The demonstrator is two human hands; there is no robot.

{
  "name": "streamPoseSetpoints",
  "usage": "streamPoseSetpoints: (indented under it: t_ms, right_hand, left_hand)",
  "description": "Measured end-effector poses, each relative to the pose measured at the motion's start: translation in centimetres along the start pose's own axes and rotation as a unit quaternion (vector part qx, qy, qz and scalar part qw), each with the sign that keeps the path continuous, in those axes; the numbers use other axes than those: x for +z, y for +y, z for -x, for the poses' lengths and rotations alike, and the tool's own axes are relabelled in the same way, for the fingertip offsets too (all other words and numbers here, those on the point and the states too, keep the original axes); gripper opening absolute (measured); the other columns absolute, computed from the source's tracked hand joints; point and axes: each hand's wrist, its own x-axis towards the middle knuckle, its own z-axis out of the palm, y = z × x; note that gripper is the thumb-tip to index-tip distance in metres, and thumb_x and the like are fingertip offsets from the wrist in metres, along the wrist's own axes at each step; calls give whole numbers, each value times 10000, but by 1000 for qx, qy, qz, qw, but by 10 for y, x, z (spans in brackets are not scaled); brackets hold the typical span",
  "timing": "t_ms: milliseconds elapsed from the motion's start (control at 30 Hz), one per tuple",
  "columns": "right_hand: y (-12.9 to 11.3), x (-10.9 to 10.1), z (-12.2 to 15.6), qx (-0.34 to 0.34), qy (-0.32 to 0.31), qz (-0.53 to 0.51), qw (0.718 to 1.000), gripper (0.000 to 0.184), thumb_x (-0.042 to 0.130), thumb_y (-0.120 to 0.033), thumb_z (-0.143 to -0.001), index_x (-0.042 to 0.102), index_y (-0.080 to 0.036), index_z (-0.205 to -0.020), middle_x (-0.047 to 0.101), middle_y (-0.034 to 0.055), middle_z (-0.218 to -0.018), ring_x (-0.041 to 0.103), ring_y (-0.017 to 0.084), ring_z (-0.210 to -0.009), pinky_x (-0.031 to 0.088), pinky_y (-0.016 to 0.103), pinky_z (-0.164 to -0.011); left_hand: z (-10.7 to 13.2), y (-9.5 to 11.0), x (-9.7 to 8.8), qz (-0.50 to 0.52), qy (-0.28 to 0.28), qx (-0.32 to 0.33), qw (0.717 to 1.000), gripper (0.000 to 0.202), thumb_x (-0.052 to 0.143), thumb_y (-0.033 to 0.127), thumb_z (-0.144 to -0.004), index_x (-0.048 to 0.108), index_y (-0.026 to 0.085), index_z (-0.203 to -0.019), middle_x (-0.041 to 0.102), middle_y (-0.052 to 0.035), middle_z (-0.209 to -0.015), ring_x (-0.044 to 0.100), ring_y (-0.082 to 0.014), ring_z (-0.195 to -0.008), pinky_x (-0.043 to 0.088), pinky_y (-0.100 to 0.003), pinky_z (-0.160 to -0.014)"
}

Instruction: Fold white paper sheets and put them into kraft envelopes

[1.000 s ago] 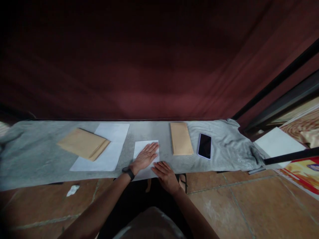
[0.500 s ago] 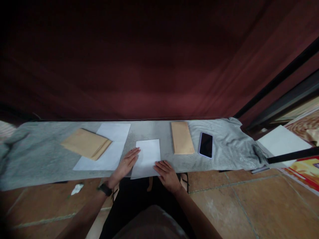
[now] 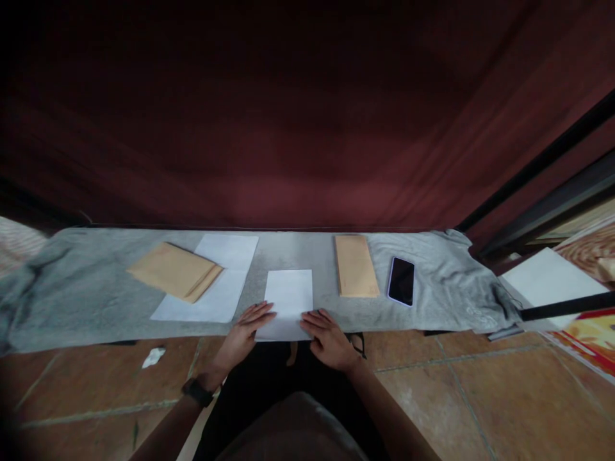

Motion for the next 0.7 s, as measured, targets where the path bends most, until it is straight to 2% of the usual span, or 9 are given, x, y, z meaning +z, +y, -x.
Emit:
streamPoseSetpoints:
  t_ms: [100, 167, 233, 300, 433, 533, 700]
  right_hand:
    - [0, -17, -4, 19, -24, -85, 996, 553, 519, -130, -923, 537, -286, -1453, 520, 31, -1522, 430, 215, -1448, 318, 502, -1235]
    - [1, -23, -16, 35, -7, -95, 995, 454, 453, -200, -1001, 564, -299, -1429, 545, 17, -1501, 447, 201, -1436, 345, 478, -1225]
    - [3, -21, -34, 31, 11, -38, 999, 429, 417, -244, -1038, 549, -293, -1443, 560, 20, -1486, 459, 192, -1428, 321, 477, -1239]
    - [8, -13, -56, -2, 10, 45, 999, 440, 436, -263, -1045, 501, -290, -1480, 512, 18, -1527, 425, 192, -1451, 301, 472, -1249]
    - [23, 7, -89, -25, 15, 187, 982, 459, 499, -298, -1036, 477, -267, -1493, 433, 45, -1581, 392, 216, -1472, 295, 479, -1245]
    - [36, 13, -100, -15, 34, 226, 973, 463, 497, -317, -1040, 463, -273, -1499, 390, 46, -1606, 357, 226, -1491, 253, 496, -1254]
    - [50, 6, -111, 29, 56, 243, 968, 484, 482, -342, -1038, 447, -258, -1513, 340, 59, -1629, 333, 263, -1502, 223, 528, -1254]
  left_hand:
    - [0, 2, -2, -12, -8, 3, 1000, 773, 393, -91, -705, 636, 284, -1335, 579, -24, -1470, 472, -209, -1417, 386, -543, -1195]
    - [0, 3, -3, -17, -14, 4, 1000, 742, 418, -72, -723, 633, 281, -1339, 579, -36, -1469, 471, -224, -1418, 386, -553, -1192]
    - [0, 4, -3, -19, -20, 3, 1000, 714, 442, -50, -737, 635, 284, -1338, 579, -43, -1469, 469, -235, -1419, 383, -559, -1192]
    - [1, 4, -2, -21, -23, -1, 1000, 706, 449, -40, -741, 632, 283, -1342, 573, -48, -1474, 465, -239, -1422, 377, -561, -1195]
    - [2, 3, -1, -27, -31, 0, 999, 726, 459, -31, -745, 589, 283, -1387, 544, -46, -1502, 449, -237, -1433, 362, -568, -1204]
    - [2, 5, -2, -33, -36, -1, 999, 748, 462, -33, -747, 549, 270, -1425, 532, -47, -1513, 434, -230, -1443, 355, -555, -1214]
    - [4, 6, -2, -46, -44, -2, 998, 723, 503, 2, -763, 534, 258, -1438, 509, -53, -1533, 414, -247, -1456, 337, -554, -1225]
